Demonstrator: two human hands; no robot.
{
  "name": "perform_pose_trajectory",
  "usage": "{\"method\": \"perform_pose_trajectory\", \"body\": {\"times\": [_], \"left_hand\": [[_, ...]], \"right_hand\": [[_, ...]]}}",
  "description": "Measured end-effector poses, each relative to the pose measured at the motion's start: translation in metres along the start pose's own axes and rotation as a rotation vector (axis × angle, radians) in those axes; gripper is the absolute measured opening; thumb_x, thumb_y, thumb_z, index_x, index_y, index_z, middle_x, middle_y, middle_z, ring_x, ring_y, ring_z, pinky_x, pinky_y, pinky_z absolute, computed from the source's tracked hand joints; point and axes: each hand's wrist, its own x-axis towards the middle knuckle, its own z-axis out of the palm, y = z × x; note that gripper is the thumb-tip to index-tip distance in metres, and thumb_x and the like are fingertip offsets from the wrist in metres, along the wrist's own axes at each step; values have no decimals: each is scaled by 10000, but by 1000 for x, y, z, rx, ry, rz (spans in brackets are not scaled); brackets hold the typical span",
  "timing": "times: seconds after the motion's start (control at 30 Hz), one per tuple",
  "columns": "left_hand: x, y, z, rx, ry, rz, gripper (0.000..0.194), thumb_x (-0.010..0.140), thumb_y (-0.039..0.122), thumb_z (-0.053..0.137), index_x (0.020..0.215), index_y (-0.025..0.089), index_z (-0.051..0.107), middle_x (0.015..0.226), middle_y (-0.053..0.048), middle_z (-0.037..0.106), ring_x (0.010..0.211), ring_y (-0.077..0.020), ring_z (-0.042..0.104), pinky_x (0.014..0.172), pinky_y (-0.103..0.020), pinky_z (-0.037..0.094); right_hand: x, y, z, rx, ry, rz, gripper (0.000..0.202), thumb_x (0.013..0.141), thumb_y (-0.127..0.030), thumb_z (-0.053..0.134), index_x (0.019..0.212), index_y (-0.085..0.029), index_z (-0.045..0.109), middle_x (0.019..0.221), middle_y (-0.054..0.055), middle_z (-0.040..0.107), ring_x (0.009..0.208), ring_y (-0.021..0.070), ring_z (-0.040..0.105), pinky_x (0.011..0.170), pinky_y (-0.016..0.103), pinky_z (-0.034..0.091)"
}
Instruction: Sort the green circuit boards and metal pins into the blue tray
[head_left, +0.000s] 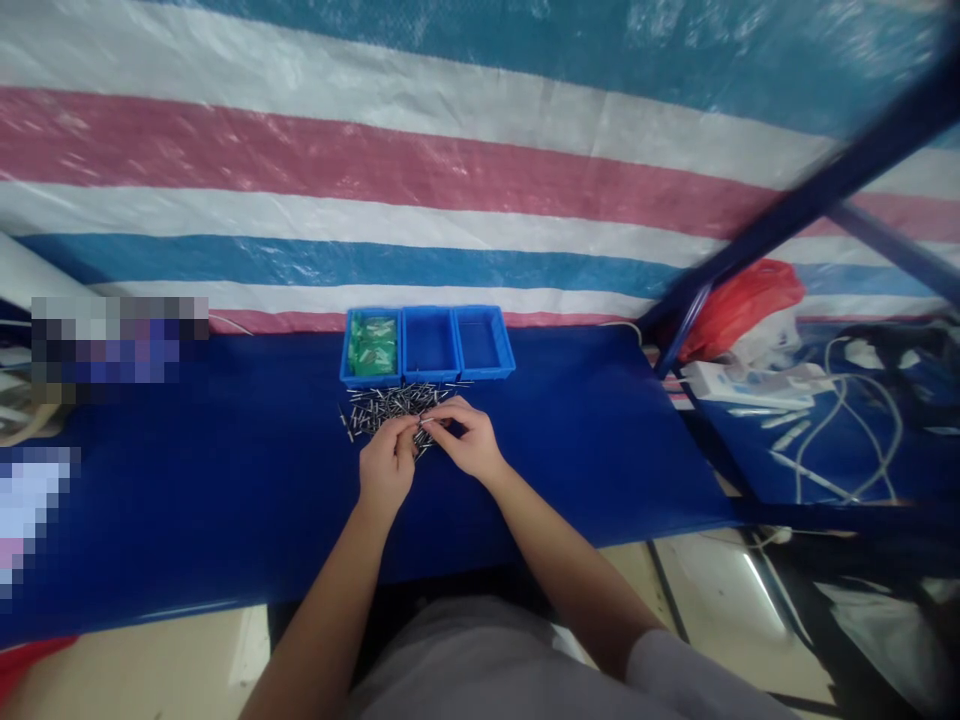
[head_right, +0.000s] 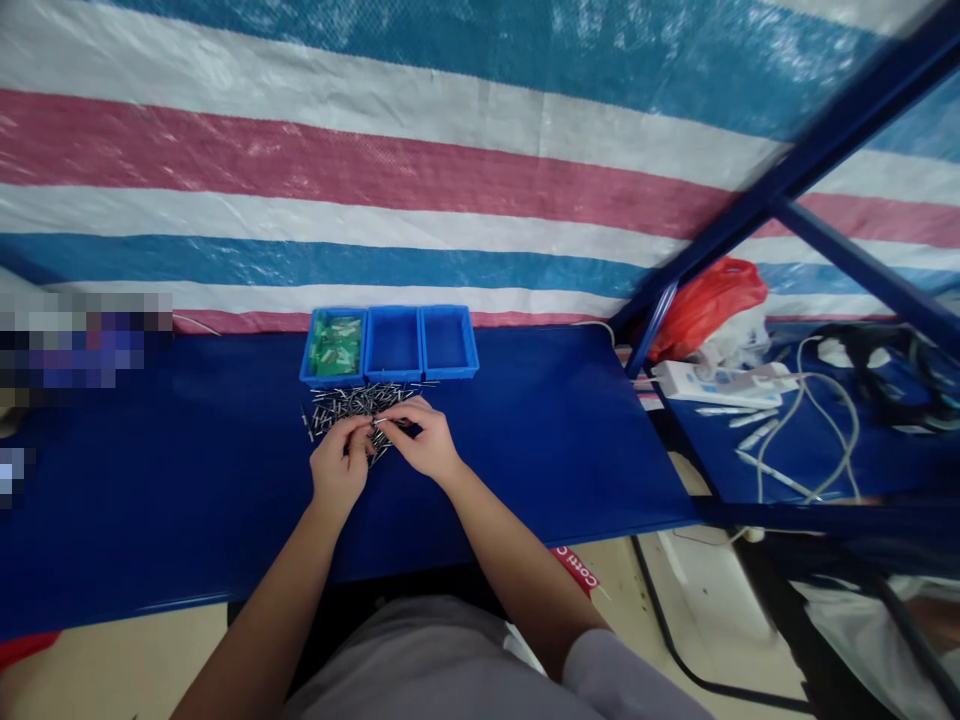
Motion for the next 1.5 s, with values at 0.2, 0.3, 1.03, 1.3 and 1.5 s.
{"method": "perform_pose_trajectory", "body": {"times": [0.2,0.3,1.03,1.3,1.5], "left_hand": [[0,-2,0,25,-20,-27,182,963,271,513,1071,222,652,867,9,715,571,-61,628,621,-196,533],[-2,-2,2,10,6,-90,210,947,309,552,1115,222,644,922,-11,729,631,-82,672,638,-208,552],[-4,-2,6,42,85,-13,205,903,317,639,1083,221,659,1004,-38,765,850,-148,743,768,-277,608],[-6,-8,6,50,92,-56,214,924,320,606,1111,219,640,1029,-44,752,887,-150,740,777,-274,605],[-5,-7,4,88,82,1,207,932,297,587,1117,219,636,1064,-54,743,892,-152,737,802,-275,592]], "right_hand": [[0,-2,-2,-45,-16,49,107,877,-305,710,954,-240,745,860,45,731,797,175,619,712,333,524],[0,-2,-2,-56,-15,54,100,882,-320,703,918,-231,733,839,45,721,782,173,608,702,328,518],[1,1,-2,-68,-8,23,218,917,-392,657,796,-222,722,777,48,716,771,183,628,739,366,529],[-1,-2,1,-67,-12,21,99,881,-332,711,895,-239,743,856,48,738,791,179,629,719,345,531],[-1,-1,-1,-49,-33,-3,102,880,-279,715,972,-253,752,900,43,746,822,179,640,724,339,533]]}}
